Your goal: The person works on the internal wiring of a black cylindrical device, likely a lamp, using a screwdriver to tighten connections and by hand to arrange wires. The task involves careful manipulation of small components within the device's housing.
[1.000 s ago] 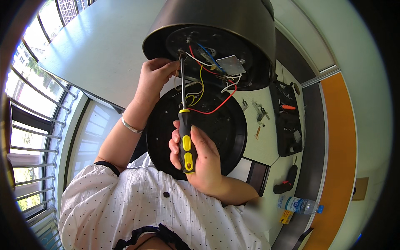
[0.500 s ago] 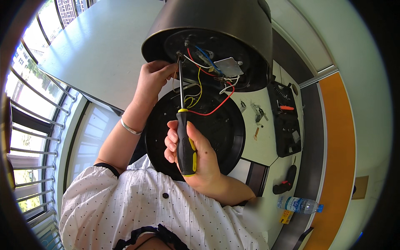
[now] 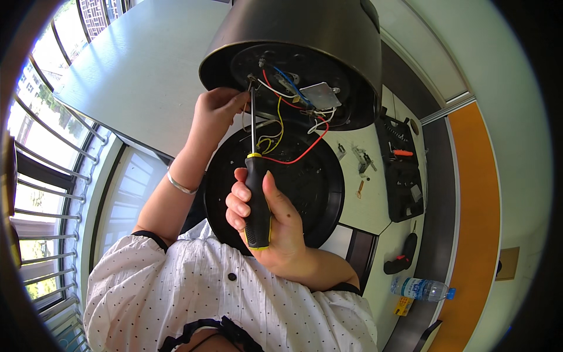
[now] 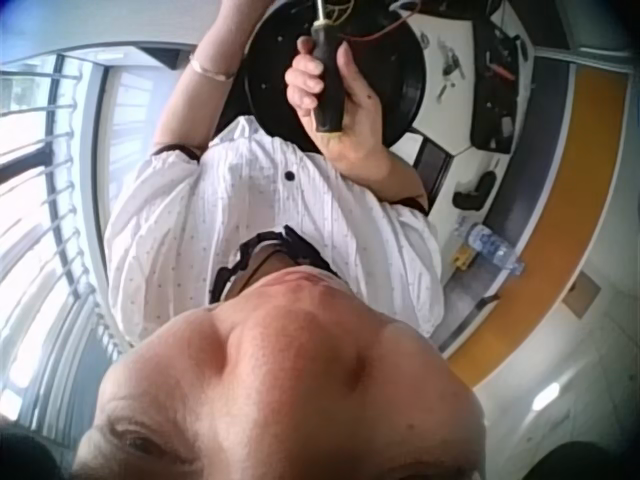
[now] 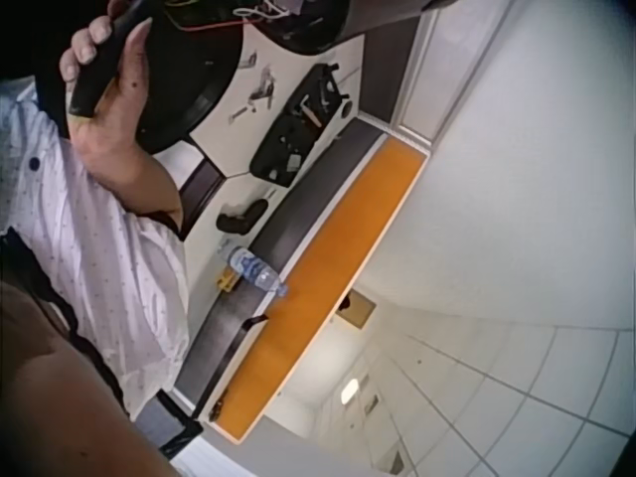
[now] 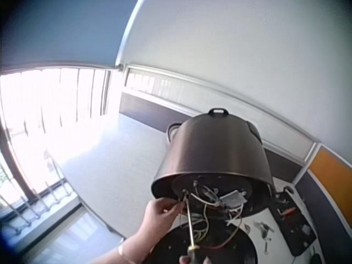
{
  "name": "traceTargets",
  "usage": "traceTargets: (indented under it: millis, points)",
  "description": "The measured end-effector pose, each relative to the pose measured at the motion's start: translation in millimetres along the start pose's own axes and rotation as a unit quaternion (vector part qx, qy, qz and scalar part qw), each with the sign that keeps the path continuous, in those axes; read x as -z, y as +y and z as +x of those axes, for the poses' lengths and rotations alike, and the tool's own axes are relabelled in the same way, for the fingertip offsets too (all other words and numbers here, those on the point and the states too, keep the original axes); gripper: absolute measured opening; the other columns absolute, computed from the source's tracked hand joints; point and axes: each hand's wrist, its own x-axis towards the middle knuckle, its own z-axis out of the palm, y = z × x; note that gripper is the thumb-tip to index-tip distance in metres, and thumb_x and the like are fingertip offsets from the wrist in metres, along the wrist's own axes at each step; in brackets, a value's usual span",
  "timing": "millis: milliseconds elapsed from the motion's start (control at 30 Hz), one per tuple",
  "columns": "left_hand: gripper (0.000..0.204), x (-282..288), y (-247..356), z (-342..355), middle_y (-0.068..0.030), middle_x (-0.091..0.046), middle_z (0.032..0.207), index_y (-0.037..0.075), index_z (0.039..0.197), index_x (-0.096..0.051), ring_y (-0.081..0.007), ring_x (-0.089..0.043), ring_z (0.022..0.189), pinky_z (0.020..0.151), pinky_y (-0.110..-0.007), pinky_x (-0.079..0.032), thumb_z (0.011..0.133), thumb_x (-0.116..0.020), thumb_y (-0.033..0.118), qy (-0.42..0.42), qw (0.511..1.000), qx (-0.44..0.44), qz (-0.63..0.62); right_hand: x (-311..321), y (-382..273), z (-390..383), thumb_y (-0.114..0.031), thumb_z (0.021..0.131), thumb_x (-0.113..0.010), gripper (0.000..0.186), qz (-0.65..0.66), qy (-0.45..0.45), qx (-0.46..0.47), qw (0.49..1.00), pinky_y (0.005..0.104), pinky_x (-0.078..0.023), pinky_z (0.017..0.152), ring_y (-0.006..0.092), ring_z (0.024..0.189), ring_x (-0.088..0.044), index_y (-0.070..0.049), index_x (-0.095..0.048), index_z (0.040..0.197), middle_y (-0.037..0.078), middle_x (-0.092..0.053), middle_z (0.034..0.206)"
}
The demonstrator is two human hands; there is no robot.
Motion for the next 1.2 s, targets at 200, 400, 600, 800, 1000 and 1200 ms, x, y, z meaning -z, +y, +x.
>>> traceTargets:
  millis: [200, 400, 600, 800, 1000, 1200]
  points:
    - [0.019, 2, 20, -19, -0.0115, -0.057, 0.061, 0.0, 0.069, -0.063, -0.0219, -0.053, 0.054, 0.051, -0.03, -0.041, 0.078, -0.063, 0.016, 0.142, 0.927, -0.258, 0.232, 1, 2, 1, -0.035, 0.094, -0.041, 0.039, 0.018, -0.015, 0.001, 1.0, 0.0243, -0.039, 0.063, 0.0118, 0.071, -0.043, -0.001, -0.04, 0.114, 0.002, -0.045, 0.082]
    - [0.028, 23, 48, -36, -0.0027, -0.056, 0.061, -0.002, 0.095, -0.064, -0.0075, -0.044, 0.053, 0.045, -0.022, -0.035, 0.088, -0.052, 0.022, -0.226, 0.968, 0.109, -0.017, 0, 3, 1, -0.034, 0.095, -0.04, 0.038, 0.049, -0.019, 0.001, 0.999, 0.0236, -0.038, 0.063, 0.0119, 0.07, -0.041, -0.001, -0.04, 0.113, 0.002, -0.043, 0.081]
    - [0.027, 20, 39, -28, 0.0022, -0.044, 0.06, -0.007, 0.098, -0.059, -0.0042, -0.038, 0.057, 0.043, -0.016, -0.027, 0.09, -0.049, 0.017, -0.3, 0.864, 0.263, -0.308, -2, 4, 1, -0.033, 0.095, -0.04, 0.038, 0.088, -0.026, 0.0, 0.996, 0.0237, -0.037, 0.063, 0.0123, 0.069, -0.04, 0.0, -0.038, 0.113, 0.003, -0.042, 0.081]
    - [0.022, 15, 26, -27, 0.004, -0.037, 0.058, -0.007, 0.087, -0.057, -0.0047, -0.032, 0.054, 0.044, -0.019, -0.023, 0.09, -0.049, 0.014, -0.313, 0.822, 0.271, -0.391, -6, 2, 1, -0.035, 0.095, -0.038, 0.041, 0.044, -0.003, 0.008, 0.999, 0.0253, -0.038, 0.064, 0.0133, 0.071, -0.042, 0.0, -0.04, 0.116, 0.003, -0.043, 0.082]
    - [0.021, 15, 27, -26, 0.005, -0.036, 0.057, -0.007, 0.086, -0.057, -0.0048, -0.03, 0.051, 0.044, -0.019, -0.023, 0.089, -0.052, 0.014, -0.3, 0.829, 0.281, -0.379, -18, -4, -4, -0.035, 0.094, -0.039, 0.042, -0.141, 0.068, 0.008, 0.988, 0.031, -0.04, 0.064, 0.0148, 0.074, -0.045, -0.002, -0.042, 0.118, 0.004, -0.045, 0.083]
    - [0.022, 16, 31, -26, 0.0053, -0.037, 0.057, -0.007, 0.086, -0.059, -0.0044, -0.03, 0.05, 0.043, -0.018, -0.023, 0.088, -0.054, 0.015, -0.286, 0.833, 0.298, -0.368, -24, -11, -5, -0.026, 0.093, -0.045, 0.039, -0.241, 0.106, 0.001, 0.965, 0.028, -0.041, 0.05, 0.0147, 0.07, -0.047, 0.0, -0.042, 0.121, 0.005, -0.046, 0.084]
